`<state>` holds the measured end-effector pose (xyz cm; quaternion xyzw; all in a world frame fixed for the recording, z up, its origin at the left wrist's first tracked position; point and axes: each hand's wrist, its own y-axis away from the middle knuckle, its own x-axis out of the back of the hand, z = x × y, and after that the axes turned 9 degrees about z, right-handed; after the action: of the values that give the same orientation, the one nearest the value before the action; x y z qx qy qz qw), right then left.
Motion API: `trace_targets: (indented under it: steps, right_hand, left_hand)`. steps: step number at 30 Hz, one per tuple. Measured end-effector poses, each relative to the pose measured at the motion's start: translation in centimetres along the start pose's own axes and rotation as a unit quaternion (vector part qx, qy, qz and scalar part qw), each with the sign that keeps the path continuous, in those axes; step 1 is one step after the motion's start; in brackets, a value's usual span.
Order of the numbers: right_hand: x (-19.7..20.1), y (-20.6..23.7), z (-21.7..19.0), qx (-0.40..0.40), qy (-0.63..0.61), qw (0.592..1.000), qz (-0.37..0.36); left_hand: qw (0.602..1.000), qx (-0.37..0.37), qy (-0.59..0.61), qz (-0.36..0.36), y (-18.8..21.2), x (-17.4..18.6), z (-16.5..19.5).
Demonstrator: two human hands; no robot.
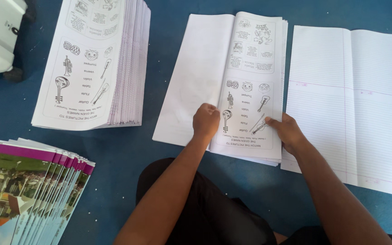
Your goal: The person sits on the floor and repeatedly picks up a printed sheet, places it inside a lined notebook, and then removes it to place it on a growing stack. This cycle is repeated multiple times with different sheets.
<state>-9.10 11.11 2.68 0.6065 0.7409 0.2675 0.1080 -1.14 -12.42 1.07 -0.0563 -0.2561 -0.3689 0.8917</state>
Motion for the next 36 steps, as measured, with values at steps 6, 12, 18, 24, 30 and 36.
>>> trace_targets:
  steps: [6,12,18,24,30,36]
  right_hand:
    - [0.4,0.0,0.0,-0.04,-0.035,0.999,0.003]
    - [0.6,0.3,-0.3,-0.051,-0.063,0.997,0.0]
    - [0.6,1.0,-0.6,-0.051,-0.08,0.995,-0.005]
    - [0.5,1.2,-1.0,-0.058,-0.101,0.993,-0.02]
    - [0.0,1.3,-1.1,-0.04,-0.096,0.994,-0.027]
    - [0.5,1.5,-3.0,-0.017,0.014,1.0,0.005]
  left_hand:
    - [0.999,0.029,0.016,-0.011,-0.3,0.1,-0.6]
    - [0.977,0.152,0.116,-0.093,0.2,0.6,0.2]
    - [0.93,0.197,0.228,-0.209,0.2,1.0,0.5]
    - [0.854,0.262,0.344,-0.29,0.1,1.3,1.3]
    - [0.832,0.284,0.364,-0.308,-0.2,1.1,1.1]
    - [0.822,0.288,0.394,-0.293,-0.8,0.7,0.6]
